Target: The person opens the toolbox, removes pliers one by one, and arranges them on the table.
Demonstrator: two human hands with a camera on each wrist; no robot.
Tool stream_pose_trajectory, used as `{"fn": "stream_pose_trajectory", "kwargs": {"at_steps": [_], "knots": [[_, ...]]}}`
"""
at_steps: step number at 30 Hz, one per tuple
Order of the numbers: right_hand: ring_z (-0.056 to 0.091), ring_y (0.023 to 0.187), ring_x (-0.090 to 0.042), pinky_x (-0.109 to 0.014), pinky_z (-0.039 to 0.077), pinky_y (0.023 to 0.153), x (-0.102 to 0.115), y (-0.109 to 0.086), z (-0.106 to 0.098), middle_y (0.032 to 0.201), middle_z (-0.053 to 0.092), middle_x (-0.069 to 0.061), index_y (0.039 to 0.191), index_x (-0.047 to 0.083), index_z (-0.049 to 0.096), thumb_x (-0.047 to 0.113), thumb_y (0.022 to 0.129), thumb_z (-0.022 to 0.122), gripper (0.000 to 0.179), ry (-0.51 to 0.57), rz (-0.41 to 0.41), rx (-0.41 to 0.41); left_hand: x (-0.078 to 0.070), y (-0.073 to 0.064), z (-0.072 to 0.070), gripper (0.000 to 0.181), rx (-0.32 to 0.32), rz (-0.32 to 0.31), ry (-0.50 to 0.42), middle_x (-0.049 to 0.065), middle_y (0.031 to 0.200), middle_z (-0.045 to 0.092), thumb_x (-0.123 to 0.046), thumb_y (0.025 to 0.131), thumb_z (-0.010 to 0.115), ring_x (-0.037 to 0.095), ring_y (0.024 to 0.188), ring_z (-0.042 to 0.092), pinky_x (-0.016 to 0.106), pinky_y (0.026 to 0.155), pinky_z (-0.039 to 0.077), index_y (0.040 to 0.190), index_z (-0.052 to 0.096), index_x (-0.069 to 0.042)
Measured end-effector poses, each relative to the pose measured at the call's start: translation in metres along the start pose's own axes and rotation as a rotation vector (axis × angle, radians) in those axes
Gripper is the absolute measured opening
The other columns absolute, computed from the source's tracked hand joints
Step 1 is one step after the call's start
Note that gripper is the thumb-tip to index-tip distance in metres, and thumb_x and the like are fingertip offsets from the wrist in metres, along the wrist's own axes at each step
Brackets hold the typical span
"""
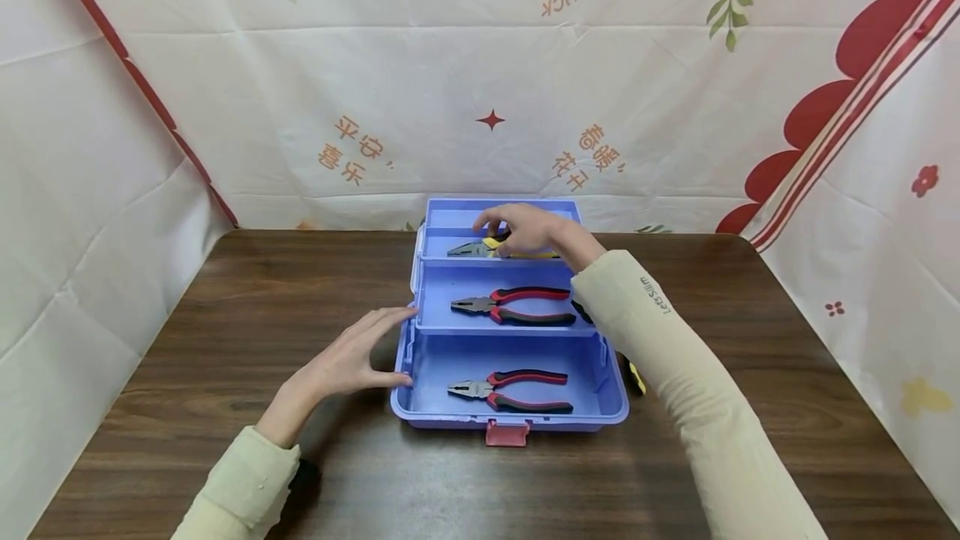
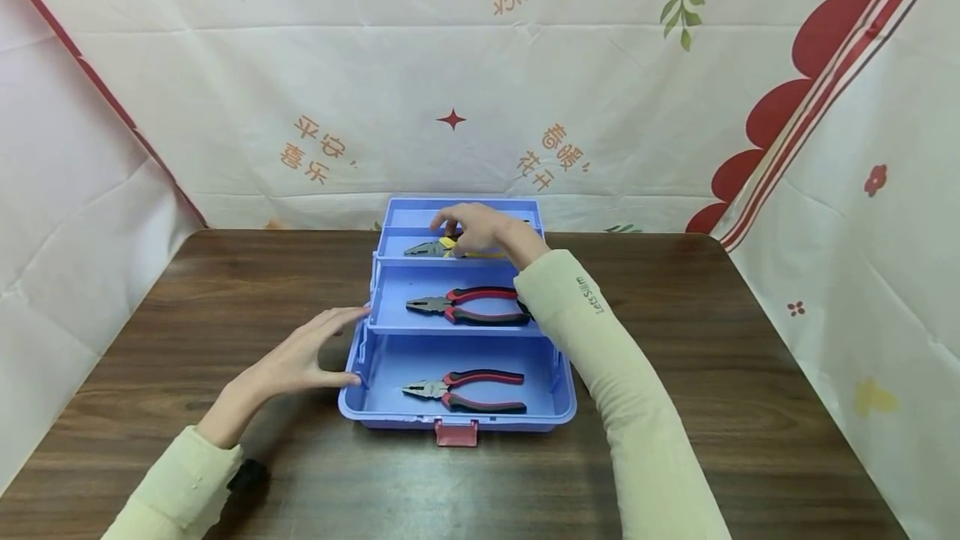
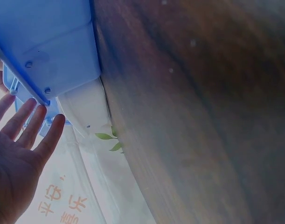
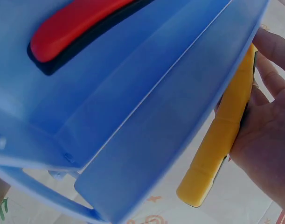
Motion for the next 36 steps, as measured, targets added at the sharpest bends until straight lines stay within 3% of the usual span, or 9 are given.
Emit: {"fn": "stream_pose_trajectory", "kwargs": {"at_steps": [13, 18, 28, 36], "knots": [[0.042, 0.111, -0.022, -0.036, 0.036, 0.09, -0.009, 0.006, -0.003, 0.12, 0.047, -0.012, 0.122, 0.009, 0.052, 0.006, 0.082, 0.06, 0.041, 0.096, 0.009, 0.104, 0.0, 0.0, 0.0, 0.084, -0.005, 0.008, 0.025, 0.004, 0.131, 0.039, -0.039, 0.066, 0.075, 0.017, 0.117, 0.035, 0.042, 0.094, 0.03, 0.135, 0.035, -0.011], [0.041, 0.111, -0.024, -0.039, 0.034, 0.091, -0.009, 0.006, -0.003, 0.122, 0.046, -0.012, 0.122, 0.009, 0.053, 0.005, 0.083, 0.058, 0.04, 0.124, 0.0, 0.127, 0.0, -0.001, 0.0, 0.084, -0.009, 0.02, 0.036, 0.004, 0.13, 0.04, -0.049, 0.068, 0.07, 0.016, 0.117, 0.035, 0.04, 0.093, 0.031, 0.135, 0.035, -0.011], [0.042, 0.11, -0.024, -0.041, 0.033, 0.091, -0.015, 0.003, -0.007, 0.121, 0.047, -0.011, 0.12, 0.01, 0.055, 0.002, 0.082, 0.058, 0.039, 0.216, -0.028, 0.069, 0.0, 0.0, -0.001, 0.085, -0.001, 0.0, 0.025, 0.005, 0.131, 0.039, -0.041, 0.066, 0.075, 0.018, 0.118, 0.035, 0.043, 0.094, 0.031, 0.135, 0.035, -0.011], [0.046, 0.106, -0.024, -0.038, 0.038, 0.086, -0.021, -0.001, -0.02, 0.116, 0.052, -0.014, 0.122, 0.005, 0.052, 0.001, 0.082, 0.057, 0.04, 0.328, -0.06, -0.049, 0.0, 0.0, 0.0, 0.085, -0.006, 0.014, 0.026, 0.005, 0.131, 0.039, -0.041, 0.066, 0.074, 0.017, 0.117, 0.035, 0.041, 0.094, 0.031, 0.135, 0.035, -0.01]]}}
Point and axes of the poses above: each hand's wrist, its own y-axis towards the middle knuckle, its own z-axis out of the palm, x = y × z, the point moved 5 cm from there along y, towards the middle knuckle
